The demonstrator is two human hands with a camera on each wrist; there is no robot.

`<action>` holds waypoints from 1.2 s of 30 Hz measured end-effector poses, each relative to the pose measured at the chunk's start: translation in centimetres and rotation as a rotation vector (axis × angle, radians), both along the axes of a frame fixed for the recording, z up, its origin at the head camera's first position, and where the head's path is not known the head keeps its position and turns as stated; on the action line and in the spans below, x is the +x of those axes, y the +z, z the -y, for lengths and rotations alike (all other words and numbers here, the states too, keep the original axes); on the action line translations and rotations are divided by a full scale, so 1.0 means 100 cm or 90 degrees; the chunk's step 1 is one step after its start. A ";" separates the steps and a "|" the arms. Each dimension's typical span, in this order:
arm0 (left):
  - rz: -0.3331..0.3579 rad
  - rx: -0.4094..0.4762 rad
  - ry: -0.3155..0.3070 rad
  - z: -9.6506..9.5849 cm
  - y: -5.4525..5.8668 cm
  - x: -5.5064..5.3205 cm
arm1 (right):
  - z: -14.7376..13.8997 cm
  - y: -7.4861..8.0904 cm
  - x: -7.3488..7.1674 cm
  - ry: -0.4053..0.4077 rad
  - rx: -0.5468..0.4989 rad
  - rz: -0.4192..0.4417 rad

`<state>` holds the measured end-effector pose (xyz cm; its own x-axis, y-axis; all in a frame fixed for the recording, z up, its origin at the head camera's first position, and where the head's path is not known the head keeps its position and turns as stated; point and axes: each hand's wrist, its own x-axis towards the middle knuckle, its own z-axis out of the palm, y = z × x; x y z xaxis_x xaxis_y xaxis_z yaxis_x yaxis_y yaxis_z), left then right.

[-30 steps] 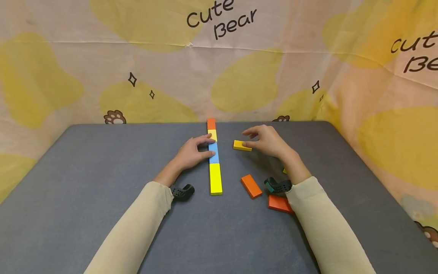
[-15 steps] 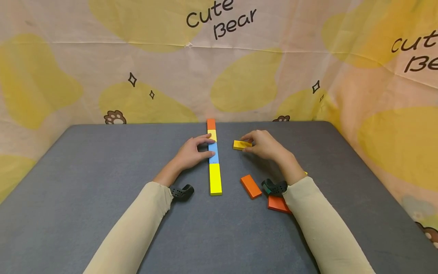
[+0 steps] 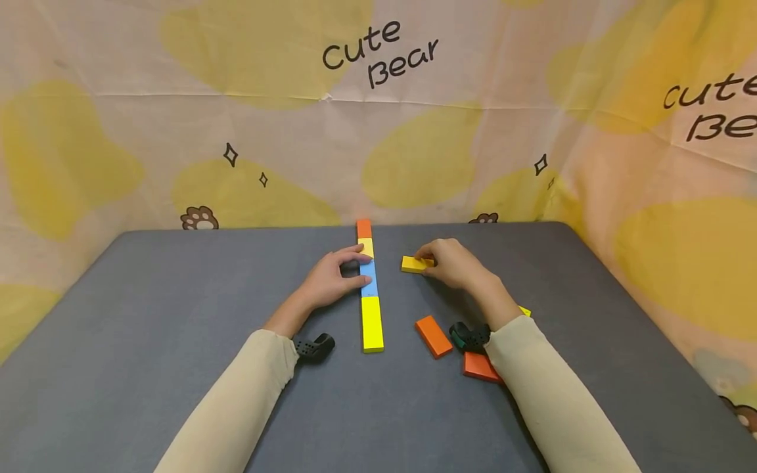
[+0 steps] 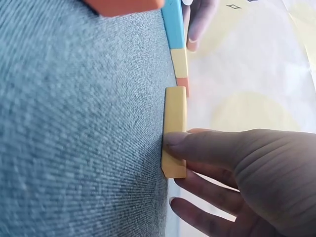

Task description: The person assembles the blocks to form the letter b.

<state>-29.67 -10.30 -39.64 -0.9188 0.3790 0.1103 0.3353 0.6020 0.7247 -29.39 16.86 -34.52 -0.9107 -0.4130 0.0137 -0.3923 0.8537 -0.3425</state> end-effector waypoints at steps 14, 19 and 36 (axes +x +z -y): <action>0.010 0.012 0.001 0.000 0.001 -0.002 | 0.014 -0.001 -0.008 0.047 -0.029 -0.004; 0.014 0.003 0.002 0.000 0.000 -0.001 | 0.016 -0.002 -0.008 0.046 -0.031 0.004; 0.021 -0.005 0.005 0.000 0.002 -0.002 | 0.025 -0.005 -0.008 0.051 -0.043 0.021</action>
